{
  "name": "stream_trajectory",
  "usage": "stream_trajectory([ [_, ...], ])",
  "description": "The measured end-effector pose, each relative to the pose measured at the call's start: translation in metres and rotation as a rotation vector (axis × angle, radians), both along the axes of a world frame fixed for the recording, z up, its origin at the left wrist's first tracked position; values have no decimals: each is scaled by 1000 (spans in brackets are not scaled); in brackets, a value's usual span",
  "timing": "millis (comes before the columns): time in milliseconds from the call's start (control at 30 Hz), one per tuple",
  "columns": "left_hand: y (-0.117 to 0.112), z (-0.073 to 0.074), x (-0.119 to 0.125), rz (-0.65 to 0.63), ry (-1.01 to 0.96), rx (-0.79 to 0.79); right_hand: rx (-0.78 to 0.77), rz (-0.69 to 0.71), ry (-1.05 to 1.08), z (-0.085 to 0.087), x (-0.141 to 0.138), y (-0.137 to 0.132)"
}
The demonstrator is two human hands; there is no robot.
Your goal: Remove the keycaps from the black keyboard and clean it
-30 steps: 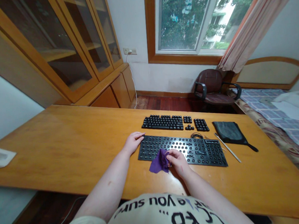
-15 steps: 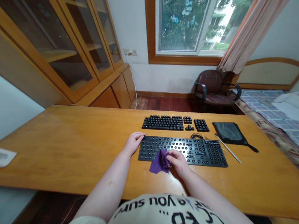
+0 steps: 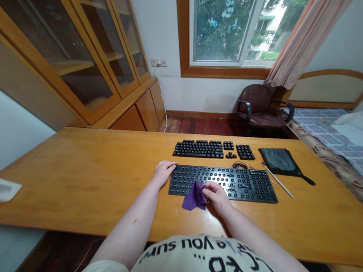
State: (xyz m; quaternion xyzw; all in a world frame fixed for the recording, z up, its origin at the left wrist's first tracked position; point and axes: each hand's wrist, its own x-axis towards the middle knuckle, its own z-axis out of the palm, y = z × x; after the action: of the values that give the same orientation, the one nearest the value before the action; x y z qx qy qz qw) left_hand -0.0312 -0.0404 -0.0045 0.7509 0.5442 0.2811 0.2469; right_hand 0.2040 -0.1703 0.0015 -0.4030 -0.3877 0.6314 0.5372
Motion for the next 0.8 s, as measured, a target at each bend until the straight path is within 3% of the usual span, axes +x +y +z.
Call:
stream_trajectory([
  [333,7,-4,-1,50,-124,-112,12,2,-24,-2,0,1],
  [800,8,-15,6,165,-467,-238,0,-3,-34,-4,0,1],
])
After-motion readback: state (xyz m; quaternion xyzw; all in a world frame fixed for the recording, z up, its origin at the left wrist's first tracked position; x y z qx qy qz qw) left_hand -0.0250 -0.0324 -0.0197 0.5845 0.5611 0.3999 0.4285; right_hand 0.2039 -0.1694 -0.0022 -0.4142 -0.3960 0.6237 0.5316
